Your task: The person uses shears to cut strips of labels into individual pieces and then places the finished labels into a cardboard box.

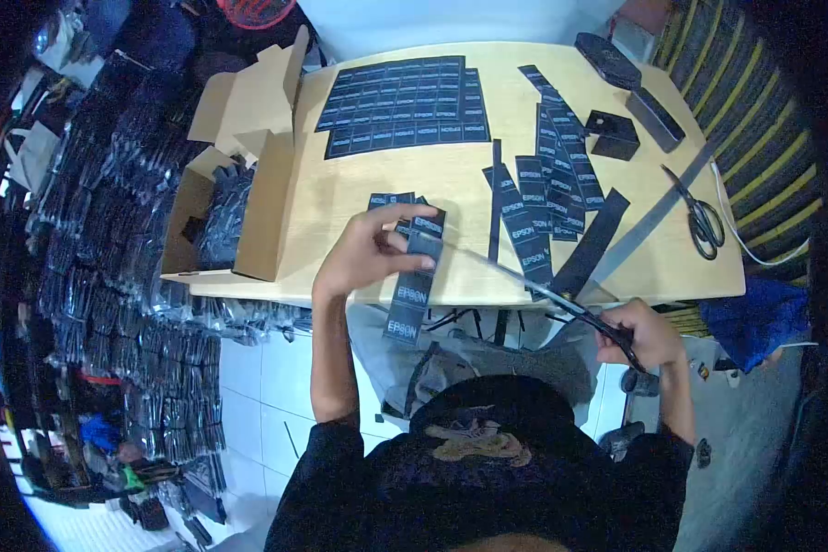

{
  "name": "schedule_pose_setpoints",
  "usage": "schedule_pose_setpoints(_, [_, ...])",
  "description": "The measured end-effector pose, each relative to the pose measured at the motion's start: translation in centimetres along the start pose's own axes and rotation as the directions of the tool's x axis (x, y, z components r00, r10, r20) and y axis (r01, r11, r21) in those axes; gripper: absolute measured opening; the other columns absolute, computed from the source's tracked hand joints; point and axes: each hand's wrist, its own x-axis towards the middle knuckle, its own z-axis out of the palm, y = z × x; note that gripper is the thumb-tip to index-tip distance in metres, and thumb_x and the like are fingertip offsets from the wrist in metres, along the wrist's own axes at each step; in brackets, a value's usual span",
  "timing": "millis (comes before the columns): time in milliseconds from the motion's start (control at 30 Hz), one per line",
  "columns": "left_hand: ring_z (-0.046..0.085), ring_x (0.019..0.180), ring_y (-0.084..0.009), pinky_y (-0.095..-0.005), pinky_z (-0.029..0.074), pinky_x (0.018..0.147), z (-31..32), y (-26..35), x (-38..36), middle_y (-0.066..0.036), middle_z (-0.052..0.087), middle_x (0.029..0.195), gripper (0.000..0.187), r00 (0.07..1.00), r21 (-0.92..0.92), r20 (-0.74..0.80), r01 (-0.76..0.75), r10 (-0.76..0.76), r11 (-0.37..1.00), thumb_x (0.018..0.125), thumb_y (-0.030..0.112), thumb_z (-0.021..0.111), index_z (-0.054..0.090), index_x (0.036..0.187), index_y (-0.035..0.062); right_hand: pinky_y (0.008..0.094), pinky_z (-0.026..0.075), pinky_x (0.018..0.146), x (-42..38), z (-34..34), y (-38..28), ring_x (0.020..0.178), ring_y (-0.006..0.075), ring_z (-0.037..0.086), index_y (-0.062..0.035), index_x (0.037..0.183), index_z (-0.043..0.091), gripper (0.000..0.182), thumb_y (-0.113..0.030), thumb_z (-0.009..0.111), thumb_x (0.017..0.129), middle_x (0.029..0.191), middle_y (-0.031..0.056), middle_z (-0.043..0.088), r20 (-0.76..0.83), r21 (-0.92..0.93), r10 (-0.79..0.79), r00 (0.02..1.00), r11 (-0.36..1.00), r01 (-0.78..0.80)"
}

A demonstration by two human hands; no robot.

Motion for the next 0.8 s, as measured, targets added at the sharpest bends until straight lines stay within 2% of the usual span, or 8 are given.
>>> schedule_pose_setpoints(100, [0.052, 0.065, -0.0038, -0.0194, 0.046, 0.056, -1.7, -2.8, 1.8, -0.003, 0.059, 0.095, 0.065, 0.999, 0.201, 0.016, -0.053, 0.051, 0.978, 0.063, 0.0, 0.078, 0.052, 0.122, 0.0057, 0.0278, 0.034, 0.047, -0.7, 1.0, 2.0, 0.05, 0.0104, 0.045, -0.0033, 0.067, 0.056, 0.027, -0.019, 0.078, 0.068, 0.055, 0.0024, 0.05, -0.104, 0.099, -0.009, 0.995, 0.995, 0.019])
schedule_pose_setpoints(167, [0.053, 0.064, -0.0054, -0.0206, 0.047, 0.057, -2.4, -3.6, 2.1, -0.005, 0.058, 0.095, 0.07, 0.999, 0.279, 0.002, 0.033, -0.035, 0.96, 0.061, 0.002, 0.079, 0.051, 0.124, 0.0069, 0.0279, 0.035, 0.047, -0.7, 1.4, 2.4, 0.05, 0.0102, 0.046, -0.0032, 0.068, 0.057, 0.026, -0.019, 0.078, 0.067, 0.055, 0.0028, 0.052, -0.131, 0.042, -0.082, 0.988, 0.995, 0.088])
schedule_pose_setpoints(267, [0.055, 0.063, -0.008, -0.0222, 0.049, 0.056, -3.2, -4.3, 2.2, -0.006, 0.058, 0.093, 0.075, 0.999, 0.306, -0.002, 0.044, -0.046, 0.951, 0.059, 0.003, 0.08, 0.048, 0.127, 0.009, 0.0273, 0.036, 0.048, -0.5, 2.2, 1.9, 0.051, 0.01, 0.048, -0.003, 0.072, 0.06, 0.027, -0.02, 0.08, 0.065, 0.057, 0.0031, 0.054, -0.147, 0.097, 0.011, 0.989, 0.995, 0.003])
schedule_pose_setpoints(433, [0.059, 0.059, -0.0112, -0.0219, 0.05, 0.054, -2.9, -0.9, -0.1, -0.008, 0.054, 0.087, 0.082, 0.985, 0.314, -0.161, 0.107, -0.058, 0.944, 0.058, 0.005, 0.082, 0.042, 0.129, 0.0059, 0.0242, 0.035, 0.049, 2.6, 4.9, -0.5, 0.053, 0.0068, 0.047, -0.0017, 0.085, 0.065, 0.035, -0.022, 0.082, 0.063, 0.057, -0.0004, 0.052, -0.308, 0.015, -0.108, 0.945, 0.993, 0.118])
schedule_pose_setpoints(533, [0.058, 0.061, -0.0055, -0.016, 0.047, 0.052, 0.4, 1.8, -1.6, -0.006, 0.053, 0.093, 0.08, 0.966, -0.1, -0.256, -0.056, 0.029, 0.993, 0.061, -0.004, 0.078, 0.04, 0.131, 0.0055, 0.0236, 0.035, 0.05, 6.3, 7.5, -2.3, 0.055, 0.0052, 0.044, -0.0019, 0.093, 0.064, 0.038, -0.021, 0.082, 0.064, 0.059, -0.0029, 0.05, -0.432, 0.232, -0.075, 0.899, 0.954, 0.191])
schedule_pose_setpoints(633, [0.059, 0.065, -0.0068, -0.0162, 0.047, 0.055, 4.3, 3.5, -2.2, -0.009, 0.054, 0.1, 0.083, 0.945, -0.204, -0.311, -0.17, 0.101, 0.964, 0.06, -0.011, 0.075, 0.036, 0.132, 0.0003, 0.0216, 0.036, 0.051, 9.5, 8.8, -3.9, 0.058, 0.0036, 0.044, -0.0011, 0.091, 0.064, 0.032, -0.018, 0.079, 0.068, 0.063, -0.0032, 0.052, -0.459, 0.236, -0.115, 0.881, 0.94, 0.245])
schedule_pose_setpoints(733, [0.061, 0.07, -0.0092, -0.0172, 0.05, 0.06, 6.1, 4.3, -2.3, -0.011, 0.052, 0.103, 0.082, 0.927, -0.225, -0.348, -0.229, 0.141, 0.947, 0.06, -0.01, 0.075, 0.036, 0.131, 0.0001, 0.0188, 0.036, 0.053, 11.1, 8.9, -5.7, 0.062, 0.0019, 0.045, 0.0018, 0.089, 0.06, 0.018, -0.013, 0.066, 0.08, 0.069, -0.0045, 0.054, -0.499, 0.409, -0.195, 0.844, 0.806, 0.428])
schedule_pose_setpoints(800, [0.06, 0.084, -0.0143, -0.0231, 0.051, 0.069, 7.0, 3.9, -2.2, -0.012, 0.048, 0.114, 0.07, 0.882, -0.292, -0.41, -0.368, 0.233, 0.883, 0.068, -0.007, 0.071, 0.038, 0.13, 0.0012, 0.0183, 0.036, 0.053, 11.1, 8.7, -6.0, 0.063, 0.0017, 0.046, 0.0022, 0.091, 0.059, 0.018, -0.011, 0.065, 0.081, 0.071, -0.0043, 0.054, -0.514, 0.421, -0.19, 0.837, 0.794, 0.439])
